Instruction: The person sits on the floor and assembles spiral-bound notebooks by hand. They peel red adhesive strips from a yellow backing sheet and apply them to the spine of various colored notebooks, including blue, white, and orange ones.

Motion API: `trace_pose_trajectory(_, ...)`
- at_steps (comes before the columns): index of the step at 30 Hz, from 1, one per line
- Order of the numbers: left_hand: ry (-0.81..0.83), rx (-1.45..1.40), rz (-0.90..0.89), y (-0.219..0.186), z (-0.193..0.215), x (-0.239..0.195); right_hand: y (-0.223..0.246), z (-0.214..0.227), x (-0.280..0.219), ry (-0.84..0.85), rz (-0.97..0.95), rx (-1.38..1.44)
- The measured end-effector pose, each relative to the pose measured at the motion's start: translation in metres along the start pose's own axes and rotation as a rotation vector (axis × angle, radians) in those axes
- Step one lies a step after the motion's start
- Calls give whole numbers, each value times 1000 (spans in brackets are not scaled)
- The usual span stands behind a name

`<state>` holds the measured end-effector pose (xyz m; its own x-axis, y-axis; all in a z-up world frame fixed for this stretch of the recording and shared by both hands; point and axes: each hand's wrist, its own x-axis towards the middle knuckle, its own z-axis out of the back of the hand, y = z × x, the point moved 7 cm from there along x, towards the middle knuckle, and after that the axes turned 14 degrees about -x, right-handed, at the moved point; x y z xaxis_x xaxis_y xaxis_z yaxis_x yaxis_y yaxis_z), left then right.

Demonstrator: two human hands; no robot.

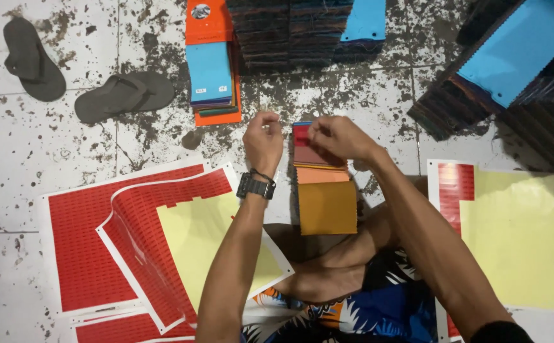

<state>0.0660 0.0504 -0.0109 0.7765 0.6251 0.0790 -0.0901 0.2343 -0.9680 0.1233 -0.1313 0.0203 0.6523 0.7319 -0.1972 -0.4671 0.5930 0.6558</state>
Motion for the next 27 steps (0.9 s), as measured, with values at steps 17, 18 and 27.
trace_pose_trajectory(17, 230, 641, -793, -15, -17, -49, -33, -29, 35, 75, -155, -213)
trace_pose_trajectory(18, 248, 688, -798, -13, -19, -49, -33, -30, 33, 75, -203, -252)
trace_pose_trajectory(27, 315, 751, -804, -19, -22, -48, -30, -7, 23, -335, 40, -714)
